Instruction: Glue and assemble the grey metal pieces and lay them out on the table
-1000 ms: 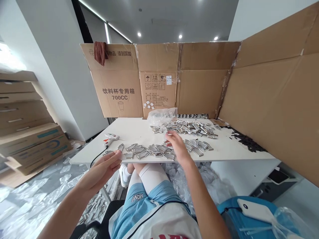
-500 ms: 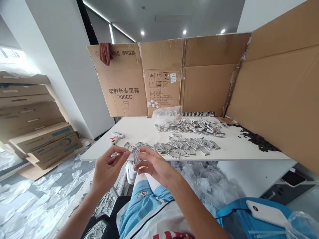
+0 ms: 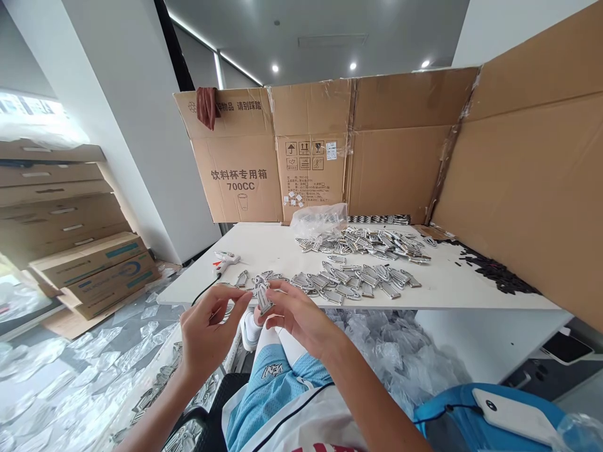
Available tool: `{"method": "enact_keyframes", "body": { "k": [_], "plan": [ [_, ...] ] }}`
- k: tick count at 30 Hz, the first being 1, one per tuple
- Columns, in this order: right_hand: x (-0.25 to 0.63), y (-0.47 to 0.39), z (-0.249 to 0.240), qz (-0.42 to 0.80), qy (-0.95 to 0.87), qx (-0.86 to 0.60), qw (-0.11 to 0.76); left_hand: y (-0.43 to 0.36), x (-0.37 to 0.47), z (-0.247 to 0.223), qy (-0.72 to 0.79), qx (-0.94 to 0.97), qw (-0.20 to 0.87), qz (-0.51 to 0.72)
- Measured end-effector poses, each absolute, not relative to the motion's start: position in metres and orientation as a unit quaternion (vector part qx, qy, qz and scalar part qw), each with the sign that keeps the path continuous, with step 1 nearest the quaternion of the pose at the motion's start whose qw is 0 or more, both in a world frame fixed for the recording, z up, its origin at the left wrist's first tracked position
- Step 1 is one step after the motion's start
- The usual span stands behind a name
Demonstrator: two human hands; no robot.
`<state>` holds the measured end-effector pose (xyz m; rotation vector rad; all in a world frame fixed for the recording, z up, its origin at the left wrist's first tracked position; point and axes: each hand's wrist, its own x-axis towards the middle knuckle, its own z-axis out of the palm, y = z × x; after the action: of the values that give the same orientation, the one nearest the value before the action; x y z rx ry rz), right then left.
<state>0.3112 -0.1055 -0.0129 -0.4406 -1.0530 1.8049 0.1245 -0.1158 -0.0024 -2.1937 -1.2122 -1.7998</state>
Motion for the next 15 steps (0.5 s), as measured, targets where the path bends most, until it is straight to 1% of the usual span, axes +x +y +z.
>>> {"method": "enact_keyframes", "body": {
  "k": [6, 12, 15],
  "plan": [
    [0.3088, -0.1057, -0.0119, 0.741, -0.427, -0.19, 0.481, -0.1152, 0.1253, -0.0068, -0.356, -0.752, 0.044, -0.552],
    [0.3083, -0.1071, -0.0117, 0.746, -0.42, -0.194, 0.479, -0.1131, 0.1248, -0.0089, -0.321, -0.764, 0.101, -0.55],
    [0.3085, -0.1071, -0.0123, 0.745, -0.421, -0.193, 0.48, -0.1126, 0.1245, -0.0089, -0.322, -0.765, 0.099, -0.548]
  ]
}}
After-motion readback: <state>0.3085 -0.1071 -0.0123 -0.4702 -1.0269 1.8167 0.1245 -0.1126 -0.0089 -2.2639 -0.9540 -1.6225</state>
